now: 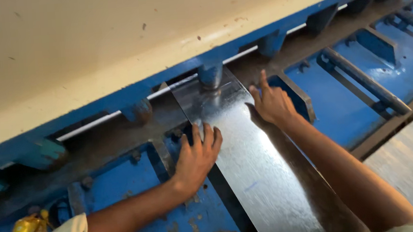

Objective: The person picks up a rectangular metal sheet from a workbench and places it into a blue industrial cutting machine. They align the sheet under the press and operate the machine to cut the metal into smaller pieces. The person repeats this process, handling the metal sheets by hand and moving them between the workbench and the machine.

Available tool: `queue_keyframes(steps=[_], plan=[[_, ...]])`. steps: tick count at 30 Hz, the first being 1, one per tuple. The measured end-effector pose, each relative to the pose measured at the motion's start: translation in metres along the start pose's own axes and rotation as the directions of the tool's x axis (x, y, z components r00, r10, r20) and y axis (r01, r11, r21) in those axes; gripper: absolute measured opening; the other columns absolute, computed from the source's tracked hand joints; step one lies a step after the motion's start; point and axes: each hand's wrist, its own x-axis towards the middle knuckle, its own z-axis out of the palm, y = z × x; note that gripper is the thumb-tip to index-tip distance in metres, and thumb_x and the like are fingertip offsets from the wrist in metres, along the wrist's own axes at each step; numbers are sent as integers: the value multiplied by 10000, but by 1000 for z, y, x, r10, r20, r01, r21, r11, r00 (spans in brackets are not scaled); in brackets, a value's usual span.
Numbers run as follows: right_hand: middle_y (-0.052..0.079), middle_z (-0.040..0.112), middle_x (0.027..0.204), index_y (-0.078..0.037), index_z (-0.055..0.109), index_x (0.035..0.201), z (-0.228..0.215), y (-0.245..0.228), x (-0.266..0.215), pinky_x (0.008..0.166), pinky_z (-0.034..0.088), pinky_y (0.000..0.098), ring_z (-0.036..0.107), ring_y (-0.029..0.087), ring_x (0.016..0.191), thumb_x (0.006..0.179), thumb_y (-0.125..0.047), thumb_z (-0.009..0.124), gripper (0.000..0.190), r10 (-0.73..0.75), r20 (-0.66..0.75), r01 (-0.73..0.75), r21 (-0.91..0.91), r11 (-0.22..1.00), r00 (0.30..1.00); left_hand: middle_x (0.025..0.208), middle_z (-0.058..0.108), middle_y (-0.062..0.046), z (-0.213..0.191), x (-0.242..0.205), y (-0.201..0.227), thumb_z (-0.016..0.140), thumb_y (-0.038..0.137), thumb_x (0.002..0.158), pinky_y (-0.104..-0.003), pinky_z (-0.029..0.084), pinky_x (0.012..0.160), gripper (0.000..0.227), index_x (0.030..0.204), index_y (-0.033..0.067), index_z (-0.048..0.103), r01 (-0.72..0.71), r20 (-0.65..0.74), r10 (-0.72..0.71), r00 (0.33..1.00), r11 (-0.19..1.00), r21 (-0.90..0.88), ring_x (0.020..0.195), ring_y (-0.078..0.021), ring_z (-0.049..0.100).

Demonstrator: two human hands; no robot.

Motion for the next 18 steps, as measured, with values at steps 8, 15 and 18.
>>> queue_keyframes(steps=[8,15,18], plan=[[215,612,1397,-158,409,1563,-3,119,-82,1066,448,494,617,339,1245,987,-508,488,678,-57,182,24,180,983,982,1316,603,-240,26,-7,1,582,205,920,-494,586,874,458,1334,10,565,-18,-48,17,999,999,-33,1122,-408,658],[92,649,606,39,756,905,22,141,-137,525,496,388,580,176,533,965,-321,699,370,138,311,-231,288,929,940,1283,623,-291,42,-8,11,551,124,952,-466,571,908,408,1309,-72,581,-58,-49,65,997,990,132,1064,-424,690],[71,538,498,33,739,875,10,114,-128,409,359,376,461,181,407,971,-332,661,385,180,391,-357,447,820,903,1265,622,-283,48,-5,9,559,134,934,-482,579,918,392,1277,-54,587,27,-83,-19,996,995,99,1037,-434,695]])
